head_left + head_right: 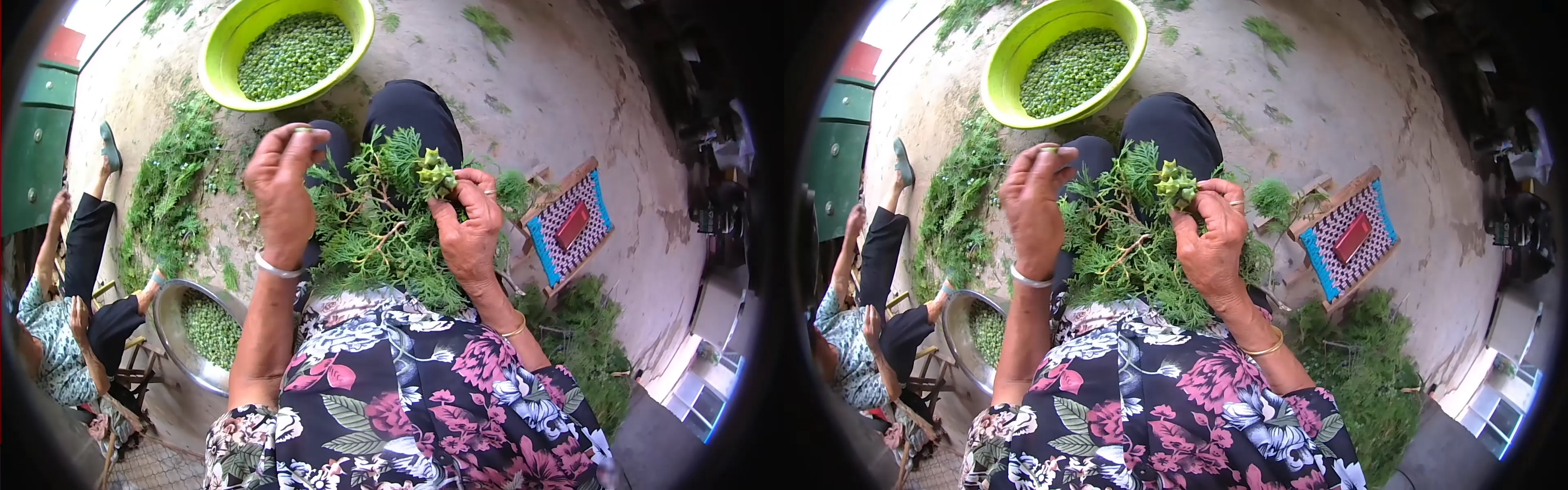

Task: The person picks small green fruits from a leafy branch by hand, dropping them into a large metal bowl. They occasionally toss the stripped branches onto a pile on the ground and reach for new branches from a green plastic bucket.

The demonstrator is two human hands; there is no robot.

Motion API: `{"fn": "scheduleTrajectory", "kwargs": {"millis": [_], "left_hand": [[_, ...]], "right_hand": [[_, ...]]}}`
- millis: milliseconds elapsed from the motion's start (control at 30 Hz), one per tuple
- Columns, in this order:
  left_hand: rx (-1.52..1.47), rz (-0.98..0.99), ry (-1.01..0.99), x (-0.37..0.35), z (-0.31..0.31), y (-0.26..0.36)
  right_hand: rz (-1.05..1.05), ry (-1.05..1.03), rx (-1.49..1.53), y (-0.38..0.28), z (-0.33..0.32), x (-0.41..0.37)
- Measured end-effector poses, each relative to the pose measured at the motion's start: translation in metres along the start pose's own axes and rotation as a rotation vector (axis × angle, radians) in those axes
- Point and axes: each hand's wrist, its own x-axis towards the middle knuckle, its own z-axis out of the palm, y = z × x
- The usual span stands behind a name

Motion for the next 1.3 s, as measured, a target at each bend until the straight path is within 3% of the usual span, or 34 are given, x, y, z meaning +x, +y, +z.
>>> {"fn": "scheduleTrajectory", "kwargs": {"millis": [67, 100, 167, 233, 300, 367, 433, 500, 600, 733, 900, 1067, 1133, 1267, 1300], "left_hand": [[-0.501, -0.223, -0.009, -0.002, -0.007, 0.027], [-0.500, -0.223, -0.006, -0.003, -0.008, 0.033], [-0.708, -0.349, -0.259, -0.005, -0.011, 0.043], [-0.677, -0.337, -0.260, -0.018, -0.001, 0.048], [-0.334, -0.353, -0.407, -0.029, 0.007, 0.048], [0.051, 0.029, -0.346, -0.038, 0.030, 0.032], [0.370, 0.154, -0.367, -0.045, 0.040, 0.038], [0.387, 0.331, -0.368, -0.045, 0.049, 0.022], [0.371, 0.246, -0.385, -0.043, 0.051, 0.023], [0.395, 0.274, -0.488, -0.037, 0.046, 0.026], [0.378, 0.209, -0.437, -0.039, 0.041, 0.019], [0.409, 0.211, -0.373, -0.043, 0.046, 0.013], [0.686, 0.496, -0.332, -0.044, 0.047, 0.006], [0.641, 0.564, -0.303, -0.043, 0.048, 0.003], [0.534, 0.468, -0.297, -0.042, 0.048, 0.004]], "right_hand": [[-0.089, 0.026, -0.004, 0.000, 0.002, 0.000], [-0.088, 0.024, -0.001, 0.000, 0.002, 0.000], [-0.163, 0.013, -0.047, -0.001, 0.004, 0.002], [-0.196, 0.010, -0.068, -0.003, 0.004, 0.003], [-0.225, 0.008, -0.094, -0.004, 0.004, 0.003], [-0.255, 0.014, -0.131, -0.005, 0.004, 0.002], [-0.309, 0.028, -0.167, -0.003, 0.006, 0.000], [-0.361, 0.044, -0.204, -0.001, 0.007, -0.002], [-0.407, 0.047, -0.220, -0.001, 0.004, -0.003], [-0.385, 0.014, -0.172, -0.002, 0.002, -0.005], [-0.208, -0.112, -0.121, -0.002, 0.001, -0.002], [-0.260, -0.094, -0.136, 0.001, 0.007, -0.003], [-0.283, -0.092, -0.182, 0.001, 0.009, -0.004], [-0.289, -0.098, -0.216, -0.002, 0.009, -0.001], [-0.285, -0.118, -0.219, -0.003, 0.009, 0.000]]}}
